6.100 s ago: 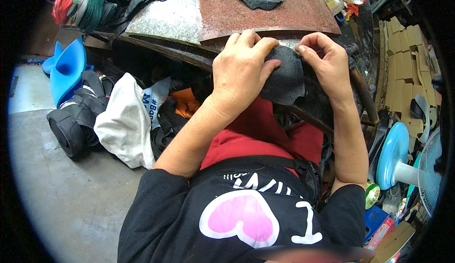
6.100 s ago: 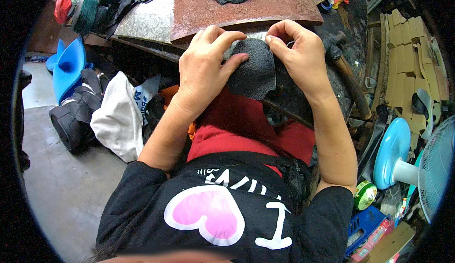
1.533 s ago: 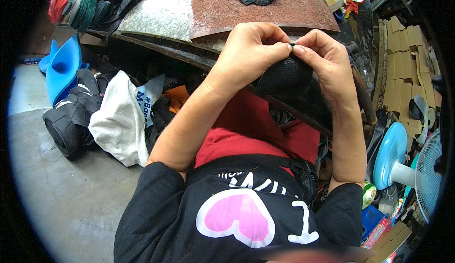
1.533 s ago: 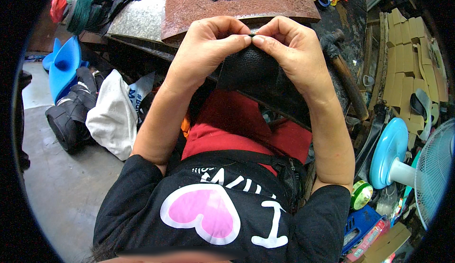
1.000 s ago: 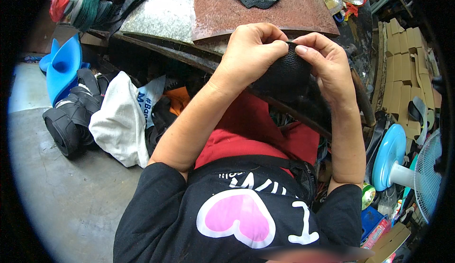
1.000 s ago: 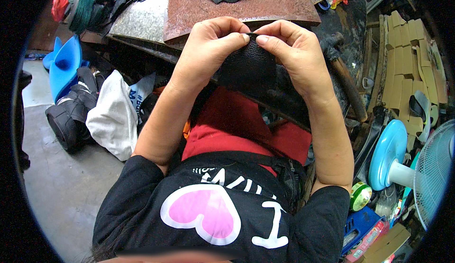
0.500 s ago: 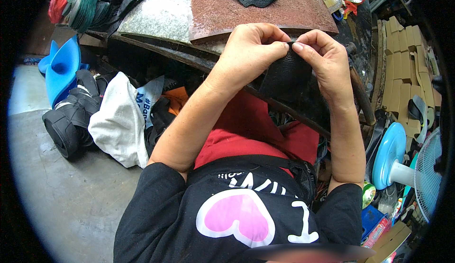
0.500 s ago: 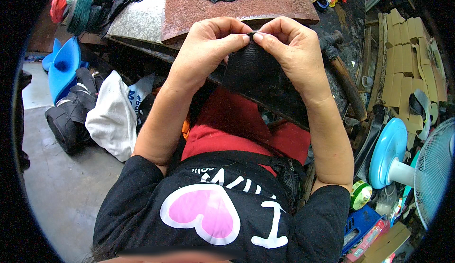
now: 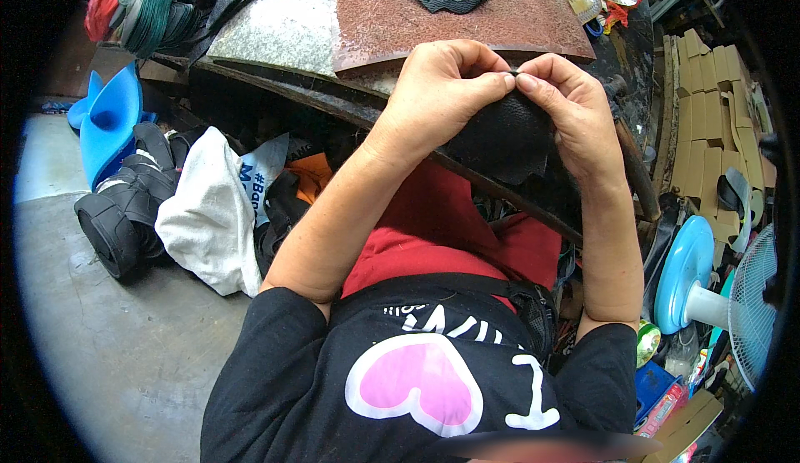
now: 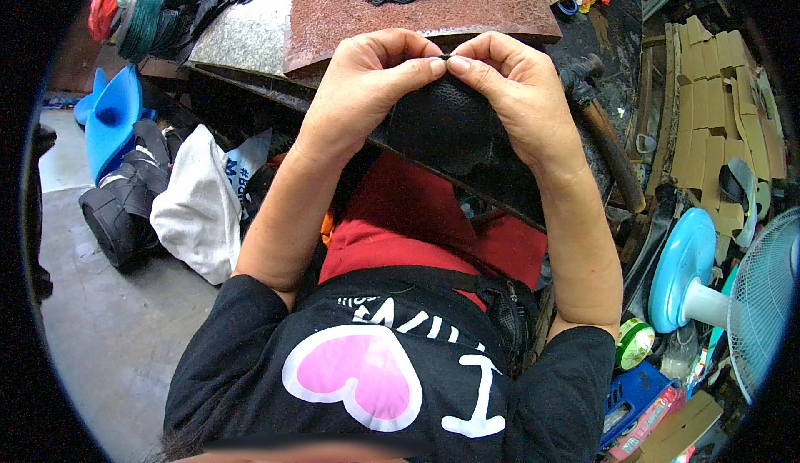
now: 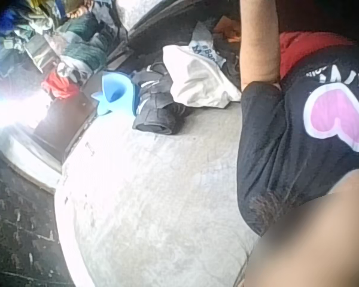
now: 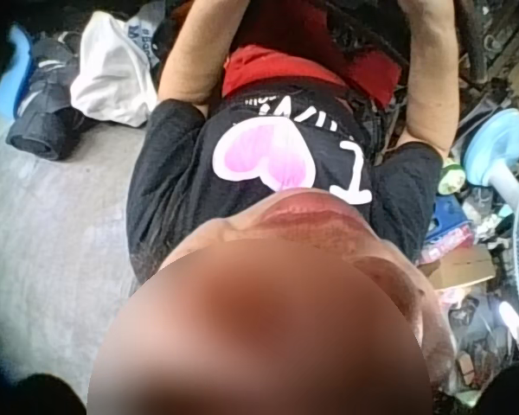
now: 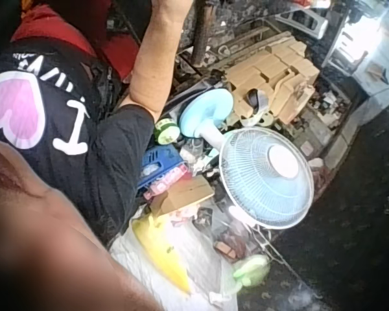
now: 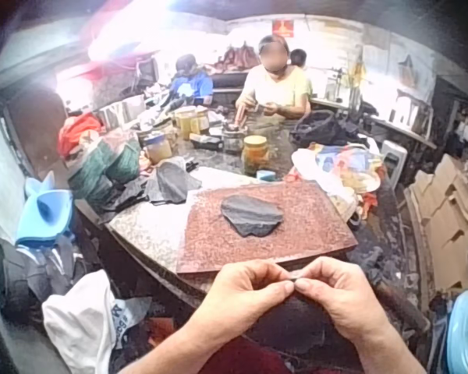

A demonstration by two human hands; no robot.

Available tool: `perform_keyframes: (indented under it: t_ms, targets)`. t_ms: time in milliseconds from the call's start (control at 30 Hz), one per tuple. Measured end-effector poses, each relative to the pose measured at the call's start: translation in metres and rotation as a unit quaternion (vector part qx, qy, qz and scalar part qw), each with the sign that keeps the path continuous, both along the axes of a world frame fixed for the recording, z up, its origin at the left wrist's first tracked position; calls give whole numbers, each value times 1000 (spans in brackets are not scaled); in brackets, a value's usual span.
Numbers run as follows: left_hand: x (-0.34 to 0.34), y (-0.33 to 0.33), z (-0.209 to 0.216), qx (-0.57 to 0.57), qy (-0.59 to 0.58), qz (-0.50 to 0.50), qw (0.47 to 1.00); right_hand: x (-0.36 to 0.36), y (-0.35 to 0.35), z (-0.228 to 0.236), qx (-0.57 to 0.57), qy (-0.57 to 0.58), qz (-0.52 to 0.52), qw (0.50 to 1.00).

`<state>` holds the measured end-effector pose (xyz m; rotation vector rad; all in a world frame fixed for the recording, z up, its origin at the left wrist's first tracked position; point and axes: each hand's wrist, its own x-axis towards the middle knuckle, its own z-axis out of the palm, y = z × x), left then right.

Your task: The person uses a hammer and a metal punch to create holes along the edge of a black leather piece. They repeatedly position the punch and strike it to form a series of holes, then inspect the work and continue on another section.

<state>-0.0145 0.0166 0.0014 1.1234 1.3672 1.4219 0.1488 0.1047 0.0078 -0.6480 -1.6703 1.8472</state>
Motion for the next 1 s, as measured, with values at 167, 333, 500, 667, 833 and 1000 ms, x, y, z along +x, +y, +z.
perform_keyframes:
  t_ms: [167,333,500,667,833,1000]
  targets:
    - [0,0,0,8,2,7,1000,0,1,0,-31,26,7,999]
    - [2,2,0,-8,38,17,999,0,0,-1,-23,17,0,1000]
    - [2,3,0,8,77,29,997,1,4,-3,23,-55,-31,998]
    - [-5,3,-1,23,82,12,996,2,6,-3,-40,-64,-45,996]
    - [-1,1,-2,56,108,46,991,2,5,0,25,-109,-65,992]
    - [3,-9,-2,156,385,169,894,-2,0,0,298,-176,-150,926]
